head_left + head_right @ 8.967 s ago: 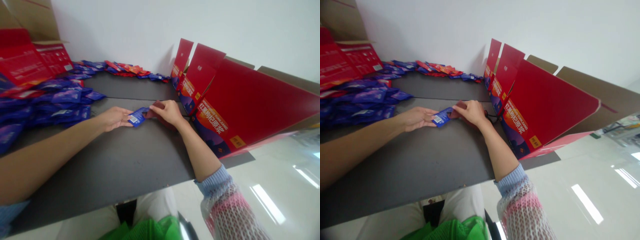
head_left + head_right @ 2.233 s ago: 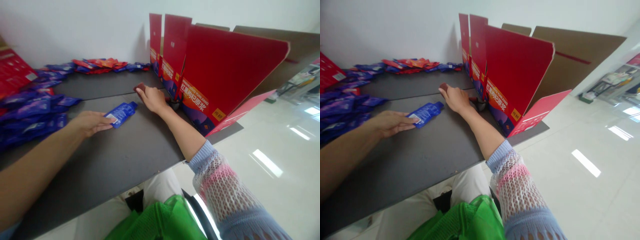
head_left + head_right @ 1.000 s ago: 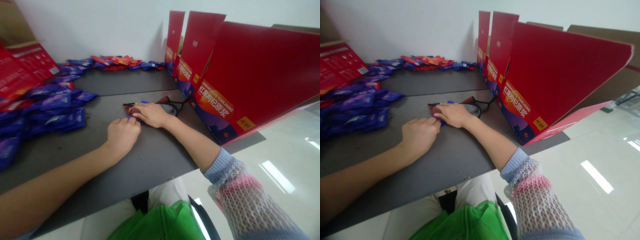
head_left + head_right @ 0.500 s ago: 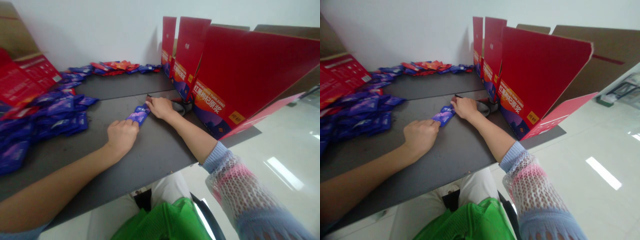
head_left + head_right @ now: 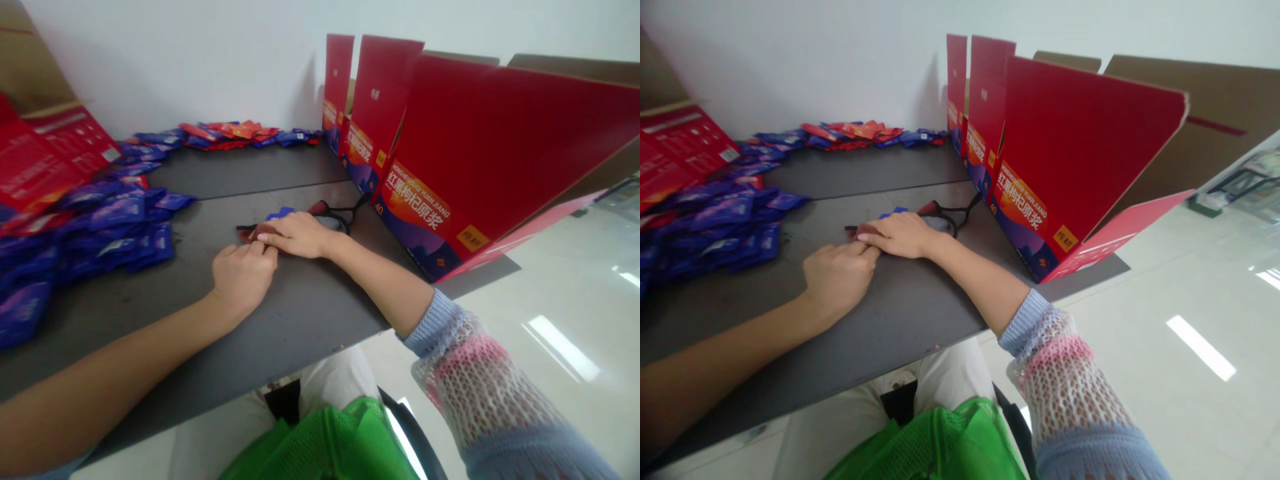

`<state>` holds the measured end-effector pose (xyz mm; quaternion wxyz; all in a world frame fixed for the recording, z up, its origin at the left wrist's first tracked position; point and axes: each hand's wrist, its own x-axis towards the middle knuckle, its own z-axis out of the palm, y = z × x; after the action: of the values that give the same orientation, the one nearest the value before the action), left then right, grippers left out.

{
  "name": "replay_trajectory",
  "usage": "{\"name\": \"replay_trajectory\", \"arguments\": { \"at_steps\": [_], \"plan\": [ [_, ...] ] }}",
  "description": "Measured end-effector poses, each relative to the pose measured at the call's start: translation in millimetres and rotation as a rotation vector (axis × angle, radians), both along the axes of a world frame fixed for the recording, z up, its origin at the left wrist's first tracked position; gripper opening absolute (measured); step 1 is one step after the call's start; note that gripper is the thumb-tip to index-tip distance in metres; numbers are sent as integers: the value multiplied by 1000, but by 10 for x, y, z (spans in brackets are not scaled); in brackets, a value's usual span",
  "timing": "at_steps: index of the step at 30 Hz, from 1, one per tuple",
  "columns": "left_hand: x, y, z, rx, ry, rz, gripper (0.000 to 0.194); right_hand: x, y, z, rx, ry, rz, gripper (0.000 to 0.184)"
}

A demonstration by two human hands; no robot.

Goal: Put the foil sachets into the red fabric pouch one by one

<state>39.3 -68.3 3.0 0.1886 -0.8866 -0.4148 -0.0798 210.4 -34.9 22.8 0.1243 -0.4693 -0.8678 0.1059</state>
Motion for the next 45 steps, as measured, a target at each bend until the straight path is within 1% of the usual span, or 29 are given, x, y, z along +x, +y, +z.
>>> {"name": "replay_trajectory", "arguments": {
  "at_steps": [2,3,6,8,14,16,19,22,24,26,29,31,33,35,37,39,41,43,45],
  "plan": [
    [26,-42,-5,-7,-10,-30,38,25,32,47,17,-9,49,55],
    [49,-62,-7,-12,-16,-48,37,31,49,75,32,-18,48,57],
    [137,-113,-18,-28,-34,-74,36,15,84,147,67,-56,-61,59],
    [185,-134,-25,-32,-37,-60,36,-5,83,170,82,-80,-101,60],
    [227,-143,-26,-42,-10,-18,39,22,31,149,141,-76,-70,65],
    [232,-148,-20,-51,-11,-7,39,48,35,159,136,-84,-80,67],
    [247,-161,-2,-54,-19,11,38,73,39,199,88,-112,-97,68],
    [270,-168,20,-66,-12,31,38,86,10,219,57,-182,-121,63],
    [286,-164,27,-76,0,46,39,101,-12,213,81,-238,-165,59],
    [297,-154,27,-82,13,58,40,138,-19,211,135,-254,-239,60],
    [294,-132,26,-96,25,60,39,242,-8,250,226,-173,-366,66],
    [278,-122,36,-120,35,65,38,306,-13,292,264,-66,-386,67],
    [254,-119,53,-148,41,48,36,320,-34,307,270,59,-307,64],
    [230,-121,66,-163,29,3,35,268,-52,259,231,172,-155,61],
    [211,-124,69,-151,8,-35,36,169,-39,150,130,220,11,56],
    [201,-124,63,-128,-1,-51,38,63,14,14,7,197,118,51],
    [199,-120,54,-113,9,-56,41,-12,90,-104,-69,142,140,45],
    [204,-116,46,-110,22,-53,42,-44,164,-175,-81,94,112,41],
    [213,-117,43,-111,26,-45,42,-41,216,-196,-70,55,104,39]
  ]
}}
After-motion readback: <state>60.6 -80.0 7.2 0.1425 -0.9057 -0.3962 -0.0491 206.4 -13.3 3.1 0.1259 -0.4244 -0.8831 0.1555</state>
